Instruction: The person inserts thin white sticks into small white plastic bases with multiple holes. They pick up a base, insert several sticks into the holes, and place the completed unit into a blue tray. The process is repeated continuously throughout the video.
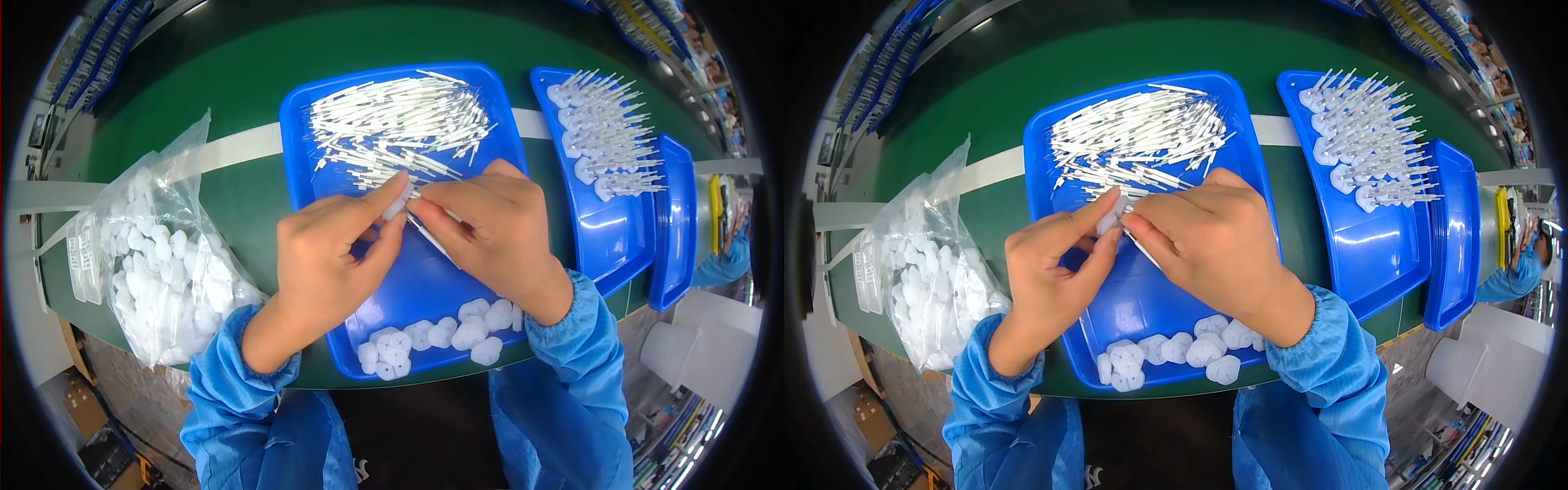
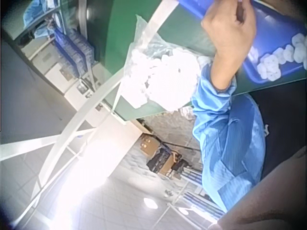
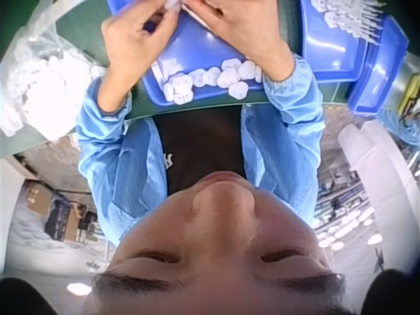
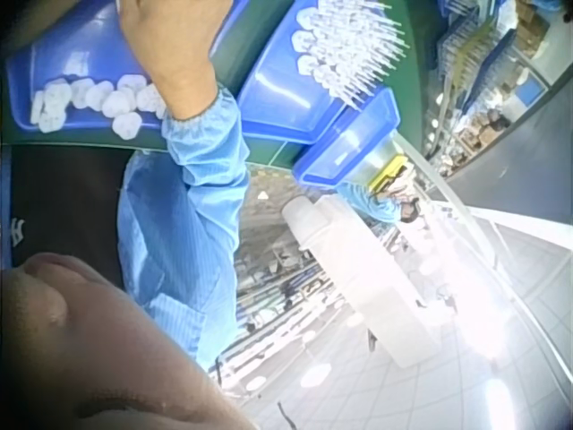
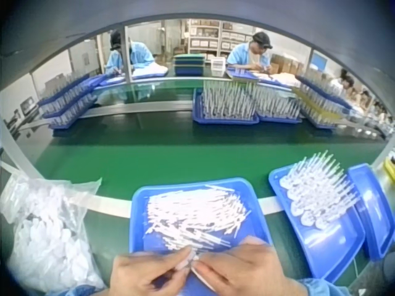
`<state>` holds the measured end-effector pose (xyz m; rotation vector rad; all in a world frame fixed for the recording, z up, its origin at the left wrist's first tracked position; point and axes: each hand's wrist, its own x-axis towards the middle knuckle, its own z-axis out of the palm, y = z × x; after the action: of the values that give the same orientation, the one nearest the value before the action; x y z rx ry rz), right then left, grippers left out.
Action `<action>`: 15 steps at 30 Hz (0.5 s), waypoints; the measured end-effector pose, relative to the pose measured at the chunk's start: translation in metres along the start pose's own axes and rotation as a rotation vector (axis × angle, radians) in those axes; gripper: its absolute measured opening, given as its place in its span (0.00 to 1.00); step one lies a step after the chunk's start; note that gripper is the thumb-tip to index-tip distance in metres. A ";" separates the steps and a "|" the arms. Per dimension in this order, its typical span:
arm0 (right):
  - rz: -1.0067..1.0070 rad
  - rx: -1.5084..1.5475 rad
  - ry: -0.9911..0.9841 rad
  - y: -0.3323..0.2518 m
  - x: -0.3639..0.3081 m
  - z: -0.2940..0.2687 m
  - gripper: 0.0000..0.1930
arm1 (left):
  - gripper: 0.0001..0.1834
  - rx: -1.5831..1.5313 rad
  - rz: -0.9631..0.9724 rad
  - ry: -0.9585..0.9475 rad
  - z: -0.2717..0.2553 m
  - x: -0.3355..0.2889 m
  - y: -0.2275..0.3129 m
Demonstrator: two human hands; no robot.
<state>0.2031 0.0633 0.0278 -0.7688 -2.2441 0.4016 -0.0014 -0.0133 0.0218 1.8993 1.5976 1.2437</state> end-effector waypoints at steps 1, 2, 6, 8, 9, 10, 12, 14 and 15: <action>0.001 0.005 -0.001 0.000 0.000 0.000 0.04 | 0.23 -0.006 0.000 -0.015 -0.001 0.000 -0.001; 0.003 0.009 -0.002 0.000 0.001 -0.001 0.04 | 0.24 -0.012 -0.001 -0.030 -0.001 -0.001 -0.002; 0.054 -0.015 0.017 -0.003 -0.001 -0.003 0.06 | 0.26 -0.287 -0.112 0.030 0.005 0.004 -0.008; 0.041 -0.035 0.014 -0.001 -0.002 -0.007 0.08 | 0.27 -0.367 -0.177 -0.014 0.003 0.004 -0.012; 0.035 -0.016 0.020 -0.001 0.000 -0.010 0.10 | 0.27 -0.407 -0.209 -0.036 0.001 0.004 -0.014; 0.031 0.004 0.024 -0.002 0.003 -0.014 0.11 | 0.26 -0.402 -0.184 -0.015 -0.001 0.005 -0.013; -0.027 0.008 0.037 -0.001 0.005 -0.017 0.16 | 0.25 -0.391 -0.133 0.026 -0.005 0.008 -0.010; -0.130 -0.029 0.049 0.001 0.001 -0.018 0.22 | 0.27 -0.341 -0.084 0.008 -0.007 0.007 -0.014; -0.160 -0.060 0.030 0.000 0.001 -0.017 0.23 | 0.28 -0.317 -0.060 -0.001 -0.007 0.007 -0.015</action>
<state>0.2151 0.0651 0.0403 -0.6156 -2.2785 0.2447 -0.0163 -0.0046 0.0174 1.6431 1.3522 1.3763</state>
